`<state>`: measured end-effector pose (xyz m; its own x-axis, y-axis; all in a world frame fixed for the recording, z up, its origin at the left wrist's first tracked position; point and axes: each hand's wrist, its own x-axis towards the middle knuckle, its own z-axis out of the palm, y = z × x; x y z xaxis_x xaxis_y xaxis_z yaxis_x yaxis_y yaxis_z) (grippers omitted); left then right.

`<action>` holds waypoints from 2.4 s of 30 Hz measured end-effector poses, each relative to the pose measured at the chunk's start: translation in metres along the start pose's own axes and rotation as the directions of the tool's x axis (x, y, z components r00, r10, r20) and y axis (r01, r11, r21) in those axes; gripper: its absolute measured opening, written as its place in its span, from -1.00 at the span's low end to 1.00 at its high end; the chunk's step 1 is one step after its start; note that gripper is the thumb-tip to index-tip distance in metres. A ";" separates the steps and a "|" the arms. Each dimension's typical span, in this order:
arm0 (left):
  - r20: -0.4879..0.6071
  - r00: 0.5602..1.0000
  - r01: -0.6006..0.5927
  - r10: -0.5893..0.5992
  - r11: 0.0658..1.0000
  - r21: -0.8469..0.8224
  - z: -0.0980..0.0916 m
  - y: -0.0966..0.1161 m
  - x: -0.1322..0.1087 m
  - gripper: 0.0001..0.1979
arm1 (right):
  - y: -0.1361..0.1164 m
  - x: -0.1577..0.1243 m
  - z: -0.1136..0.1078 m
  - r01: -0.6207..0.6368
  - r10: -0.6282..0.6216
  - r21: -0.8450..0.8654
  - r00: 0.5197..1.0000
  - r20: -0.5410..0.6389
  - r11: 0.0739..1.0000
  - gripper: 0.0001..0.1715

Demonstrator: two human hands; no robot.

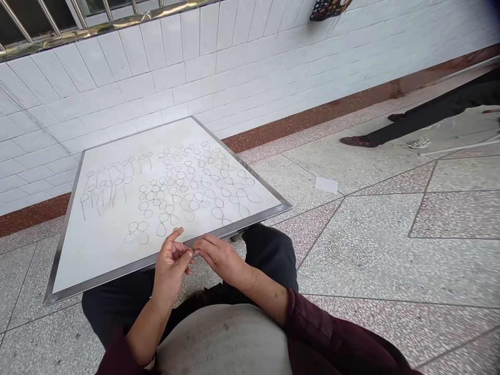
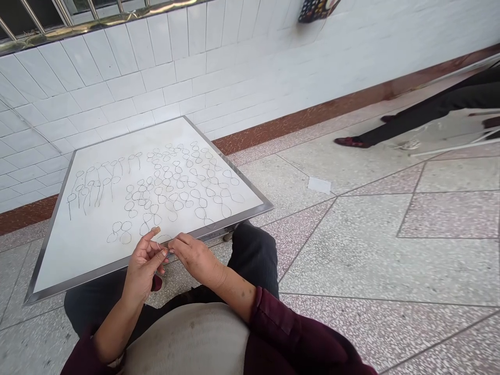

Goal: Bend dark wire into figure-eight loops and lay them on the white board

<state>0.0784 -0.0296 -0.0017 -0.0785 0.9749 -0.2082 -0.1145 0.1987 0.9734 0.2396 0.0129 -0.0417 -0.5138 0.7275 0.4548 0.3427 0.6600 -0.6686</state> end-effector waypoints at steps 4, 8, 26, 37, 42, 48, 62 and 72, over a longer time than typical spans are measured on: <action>-0.001 1.000 0.007 -0.007 1.000 0.013 -0.001 0.000 0.001 -0.40 | -0.003 -0.001 0.001 -0.018 0.018 -0.012 1.000 -0.013 1.000 -0.76; -0.021 1.000 -0.005 0.004 1.000 -0.020 0.000 -0.003 0.003 -0.42 | -0.006 -0.002 0.004 -0.051 0.050 -0.019 0.998 -0.047 0.999 -0.75; 0.034 0.999 -0.037 0.034 0.996 0.078 -0.006 0.005 0.003 -0.29 | -0.007 0.012 0.002 -0.431 0.451 0.766 0.868 0.207 0.478 -0.69; 0.072 0.996 -0.050 0.044 0.996 0.080 -0.005 0.000 0.004 -0.35 | -0.014 0.016 0.003 -0.342 0.503 0.841 0.859 0.099 0.419 -0.73; 0.117 0.993 -0.010 0.008 1.000 0.014 -0.005 -0.005 0.002 -0.32 | -0.015 0.018 0.000 -0.323 0.554 0.869 0.830 0.069 0.375 -0.72; 0.113 0.992 0.050 -0.050 0.999 -0.002 -0.004 -0.010 -0.001 -0.29 | -0.010 0.021 -0.010 -0.341 0.592 0.889 0.799 0.104 0.304 -0.67; 0.151 0.976 0.178 -0.160 0.977 -0.120 0.005 -0.028 -0.007 -0.36 | 0.005 0.031 -0.031 -0.414 0.556 0.847 0.812 0.178 0.334 -0.67; 0.142 0.965 0.236 -0.222 0.968 -0.089 0.015 -0.041 -0.016 -0.39 | 0.018 0.034 -0.040 -0.418 0.581 0.841 0.798 0.160 0.343 -0.66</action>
<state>0.0995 -0.0518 -0.0373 0.0900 0.9107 -0.4032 -0.2177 0.4131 0.8843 0.2594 0.0572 -0.0144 -0.3367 0.9340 -0.1193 -0.3296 -0.2356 -0.9143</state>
